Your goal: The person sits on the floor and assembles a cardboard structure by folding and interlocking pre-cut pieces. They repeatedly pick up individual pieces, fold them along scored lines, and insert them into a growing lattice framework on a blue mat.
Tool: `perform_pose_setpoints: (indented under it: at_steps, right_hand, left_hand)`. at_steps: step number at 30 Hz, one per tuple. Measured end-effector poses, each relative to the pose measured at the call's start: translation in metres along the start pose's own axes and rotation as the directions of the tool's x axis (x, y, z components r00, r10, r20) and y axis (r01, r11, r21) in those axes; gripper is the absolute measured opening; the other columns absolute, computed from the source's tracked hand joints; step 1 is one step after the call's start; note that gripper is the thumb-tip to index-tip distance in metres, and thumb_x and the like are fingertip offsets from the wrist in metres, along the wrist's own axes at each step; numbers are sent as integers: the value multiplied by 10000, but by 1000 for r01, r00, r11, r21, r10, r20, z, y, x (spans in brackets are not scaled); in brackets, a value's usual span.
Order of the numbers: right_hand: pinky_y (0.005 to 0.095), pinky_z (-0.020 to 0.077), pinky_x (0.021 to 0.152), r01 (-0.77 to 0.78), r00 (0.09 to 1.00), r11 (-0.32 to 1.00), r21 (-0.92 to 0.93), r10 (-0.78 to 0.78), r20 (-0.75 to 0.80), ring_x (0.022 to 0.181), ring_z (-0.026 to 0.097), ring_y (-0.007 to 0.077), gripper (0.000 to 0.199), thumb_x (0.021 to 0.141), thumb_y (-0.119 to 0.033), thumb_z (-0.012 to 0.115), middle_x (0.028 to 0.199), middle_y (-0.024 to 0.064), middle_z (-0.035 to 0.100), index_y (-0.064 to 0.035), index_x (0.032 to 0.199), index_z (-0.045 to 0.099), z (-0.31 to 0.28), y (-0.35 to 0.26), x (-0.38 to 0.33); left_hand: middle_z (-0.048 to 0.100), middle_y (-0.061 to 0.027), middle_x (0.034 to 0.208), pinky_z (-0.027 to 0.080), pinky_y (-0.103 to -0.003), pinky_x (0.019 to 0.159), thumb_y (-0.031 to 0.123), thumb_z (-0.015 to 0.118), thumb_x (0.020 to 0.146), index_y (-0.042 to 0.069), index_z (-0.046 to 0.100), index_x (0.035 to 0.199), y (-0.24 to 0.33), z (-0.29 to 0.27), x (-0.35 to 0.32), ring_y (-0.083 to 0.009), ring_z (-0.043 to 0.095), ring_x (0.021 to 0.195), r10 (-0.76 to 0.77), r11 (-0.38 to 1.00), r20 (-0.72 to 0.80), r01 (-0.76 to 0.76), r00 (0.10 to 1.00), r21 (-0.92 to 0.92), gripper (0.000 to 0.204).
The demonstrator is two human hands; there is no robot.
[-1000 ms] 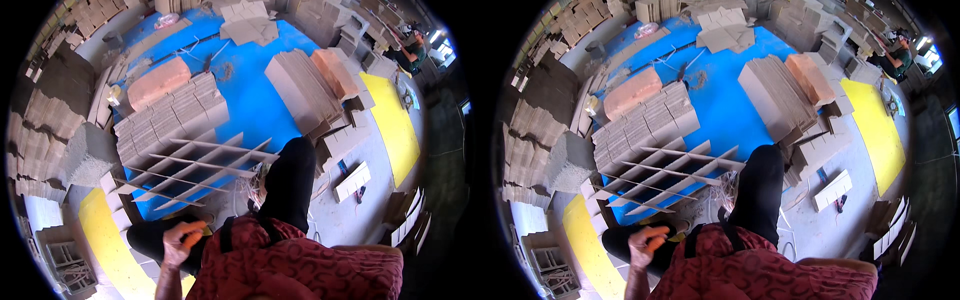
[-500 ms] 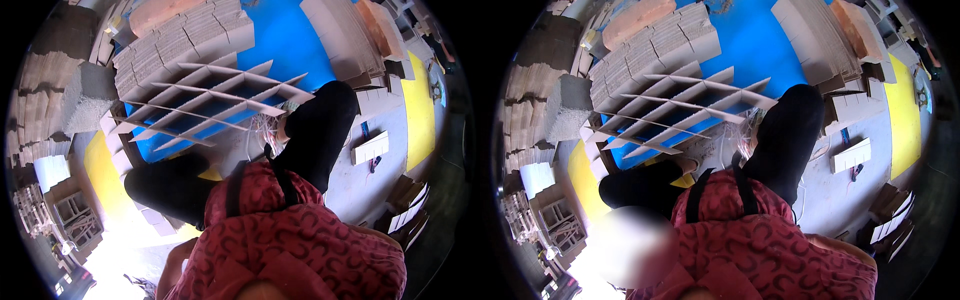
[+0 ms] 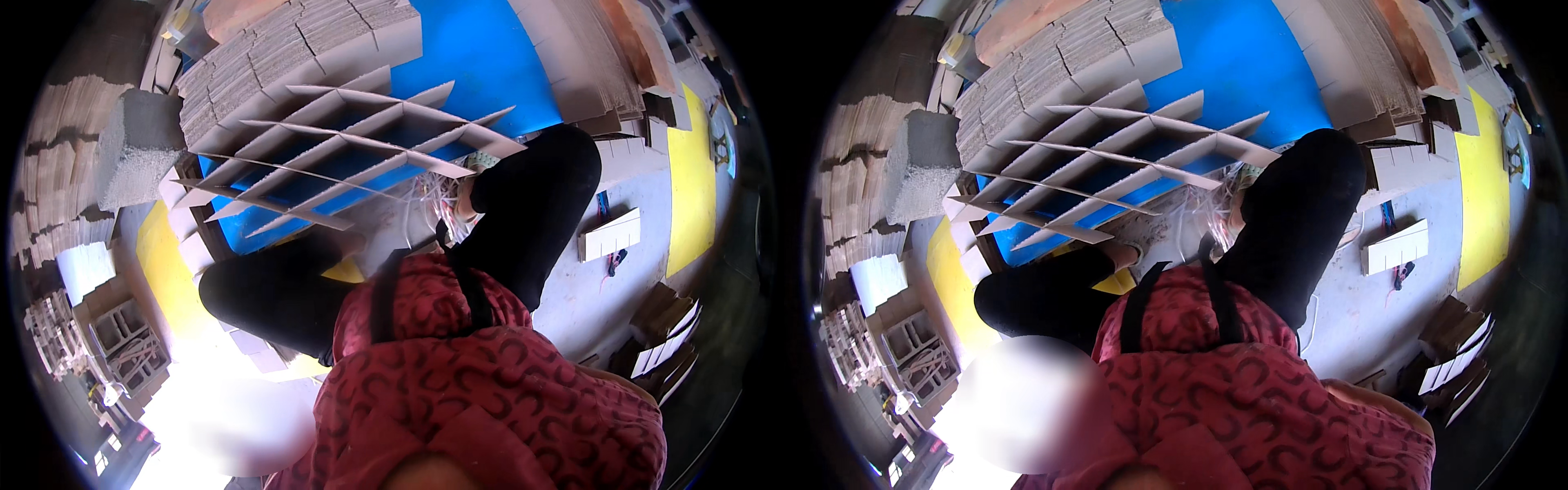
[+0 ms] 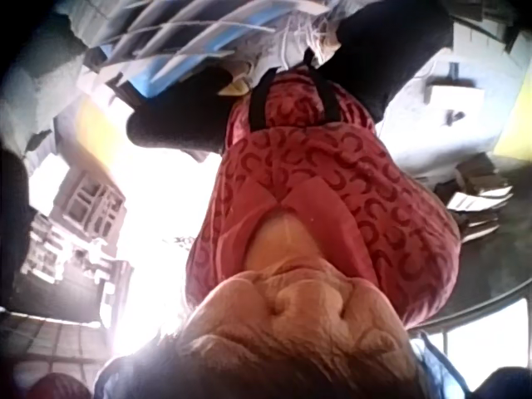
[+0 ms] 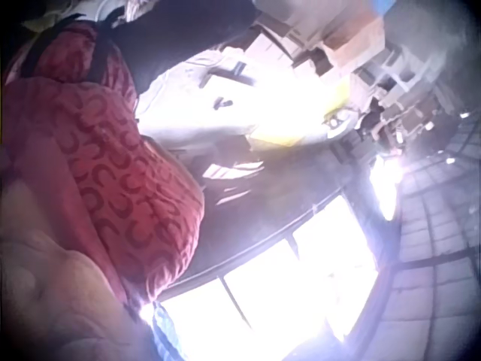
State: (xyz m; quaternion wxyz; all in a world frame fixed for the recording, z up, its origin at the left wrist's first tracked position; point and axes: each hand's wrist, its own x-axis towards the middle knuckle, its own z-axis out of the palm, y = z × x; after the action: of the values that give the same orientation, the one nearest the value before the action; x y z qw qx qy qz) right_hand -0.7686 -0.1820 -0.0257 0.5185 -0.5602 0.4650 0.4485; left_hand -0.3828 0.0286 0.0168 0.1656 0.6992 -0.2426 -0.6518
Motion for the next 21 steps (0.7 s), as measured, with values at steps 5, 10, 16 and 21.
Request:
perform_pose_setpoints:
  at_steps: [5, 10, 16, 21]
  right_hand:
    - [318, 551, 589, 8, 1000, 999, -46, -7, 25, 775, 690, 176, 227, 900, -205, 556, 859, 100, 708, -43, 998, 682, -8, 0, 2]
    - [312, 550, 597, -9, 998, 998, -57, 12, 63, 799, 693, 170, 234, 906, -206, 562, 882, 97, 714, -47, 1021, 688, -11, 2, -3]
    - [304, 549, 607, 25, 976, 982, -189, 16, 215, 827, 696, 161, 244, 912, -208, 569, 909, 94, 721, -52, 1050, 695, -53, -14, -23]
    - [297, 548, 615, 134, 834, 934, -333, 75, 546, 851, 699, 155, 253, 917, -209, 575, 932, 91, 728, -56, 1074, 701, -147, -83, -78]
  left_hand:
    - [702, -75, 834, 513, -257, 571, 61, 533, 904, 14, 697, 1003, -11, 14, -6, -145, 672, 776, -47, 997, -41, 45, 998, -57, 197]
    - [702, -75, 837, 513, -259, 567, 63, 532, 904, 16, 697, 1005, -18, 12, -18, -145, 673, 775, -98, 993, 29, 100, 995, -61, 199]
    - [703, -75, 840, 513, -261, 563, 64, 530, 904, 19, 697, 1007, -36, -39, -72, -145, 675, 773, -179, 983, 280, 185, 943, 5, 202]
    - [683, -54, 821, 494, -260, 539, 89, 572, 912, 5, 689, 953, 51, -109, -64, -128, 666, 707, 368, 921, 147, -338, 918, -193, 149]
